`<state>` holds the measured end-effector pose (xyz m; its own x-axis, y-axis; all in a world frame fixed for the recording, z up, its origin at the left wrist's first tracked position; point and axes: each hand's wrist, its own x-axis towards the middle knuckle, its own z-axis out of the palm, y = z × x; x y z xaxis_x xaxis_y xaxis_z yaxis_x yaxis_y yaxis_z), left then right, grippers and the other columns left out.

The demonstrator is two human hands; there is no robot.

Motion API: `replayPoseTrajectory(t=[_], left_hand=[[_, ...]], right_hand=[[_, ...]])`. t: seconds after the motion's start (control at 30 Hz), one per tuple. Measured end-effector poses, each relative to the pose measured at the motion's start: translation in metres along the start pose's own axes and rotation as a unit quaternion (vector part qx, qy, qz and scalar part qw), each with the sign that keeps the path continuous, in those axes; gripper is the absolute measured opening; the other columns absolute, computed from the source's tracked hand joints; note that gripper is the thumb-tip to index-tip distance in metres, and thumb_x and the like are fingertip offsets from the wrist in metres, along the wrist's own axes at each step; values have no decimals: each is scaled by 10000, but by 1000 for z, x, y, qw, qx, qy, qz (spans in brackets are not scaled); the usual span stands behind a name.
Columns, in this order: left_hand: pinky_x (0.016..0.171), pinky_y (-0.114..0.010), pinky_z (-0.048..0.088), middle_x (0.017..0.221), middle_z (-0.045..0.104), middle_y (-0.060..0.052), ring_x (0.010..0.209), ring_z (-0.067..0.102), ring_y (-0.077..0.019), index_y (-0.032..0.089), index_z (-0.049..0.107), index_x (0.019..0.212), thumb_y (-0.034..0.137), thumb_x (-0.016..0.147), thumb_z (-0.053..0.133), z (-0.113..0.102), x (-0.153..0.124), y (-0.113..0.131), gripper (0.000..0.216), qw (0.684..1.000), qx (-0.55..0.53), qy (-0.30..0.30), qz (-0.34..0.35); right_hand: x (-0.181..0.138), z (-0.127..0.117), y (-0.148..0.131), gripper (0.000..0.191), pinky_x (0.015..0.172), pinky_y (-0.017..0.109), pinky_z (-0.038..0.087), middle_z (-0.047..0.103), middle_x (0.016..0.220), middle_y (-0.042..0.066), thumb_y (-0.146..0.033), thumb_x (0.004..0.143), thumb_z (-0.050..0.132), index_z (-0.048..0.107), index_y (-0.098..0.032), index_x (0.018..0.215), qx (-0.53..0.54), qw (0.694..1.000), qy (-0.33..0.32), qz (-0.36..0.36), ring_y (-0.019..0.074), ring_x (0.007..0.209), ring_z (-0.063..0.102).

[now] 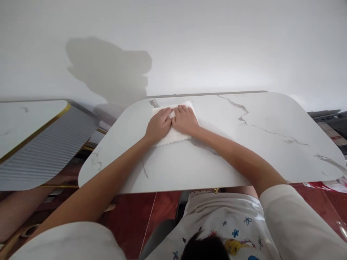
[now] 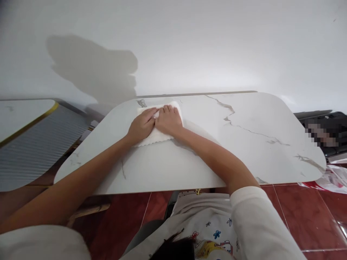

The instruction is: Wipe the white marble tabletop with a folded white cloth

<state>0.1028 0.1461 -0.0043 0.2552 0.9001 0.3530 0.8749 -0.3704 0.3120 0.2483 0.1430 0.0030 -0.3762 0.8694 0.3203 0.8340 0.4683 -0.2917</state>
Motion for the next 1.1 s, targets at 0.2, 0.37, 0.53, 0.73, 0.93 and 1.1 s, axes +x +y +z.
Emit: replayPoseTrajectory(t=[0.2,0.37,0.53,0.73,0.93,1.1], left_hand=[[1142,-364,348,1394,573,-59,1296,503,-231,185,585,1315,275,852,332,20,69,-21,535,999,-39,-3,-1],[1138,-332,345,1417,561,-26,1310,494,-215,204,586,1330,259,850,348,28,105,-26,538,998,-57,-10,-27],[1123,-347,361,1405,575,-37,1297,513,-229,199,610,1314,272,851,365,35,126,-36,528,997,-75,-22,-18],[1131,-355,352,1407,573,-51,1309,506,-237,177,610,1316,276,849,369,40,132,-42,535,997,-76,-30,-10],[1158,-355,320,1443,536,-57,1340,471,-207,174,569,1347,290,844,358,35,114,-38,557,995,-83,-42,29],[1186,-354,284,1468,504,-71,1364,443,-198,165,534,1375,320,865,343,18,77,-36,567,994,-78,-54,59]], right_hand=[[57,9,33,469,1168,465,231,450,1481,202,-224,967,334,482,-14,1360,9,998,2,54,293,1412,333],[85,13,48,464,1143,463,249,497,1437,207,-220,960,335,513,-6,1332,0,996,27,80,307,1370,381],[97,12,55,421,1094,458,303,574,1349,205,-230,957,341,585,-31,1236,-9,994,36,100,319,1289,461],[93,9,50,453,1115,448,282,542,1383,214,-238,974,293,557,-21,1272,-19,993,27,114,307,1331,427],[71,7,36,492,1150,477,238,452,1467,240,-230,976,291,472,19,1360,-28,990,31,132,313,1397,354],[42,7,10,525,1168,491,218,389,1511,254,-232,974,305,433,54,1394,-28,991,29,127,333,1430,311]])
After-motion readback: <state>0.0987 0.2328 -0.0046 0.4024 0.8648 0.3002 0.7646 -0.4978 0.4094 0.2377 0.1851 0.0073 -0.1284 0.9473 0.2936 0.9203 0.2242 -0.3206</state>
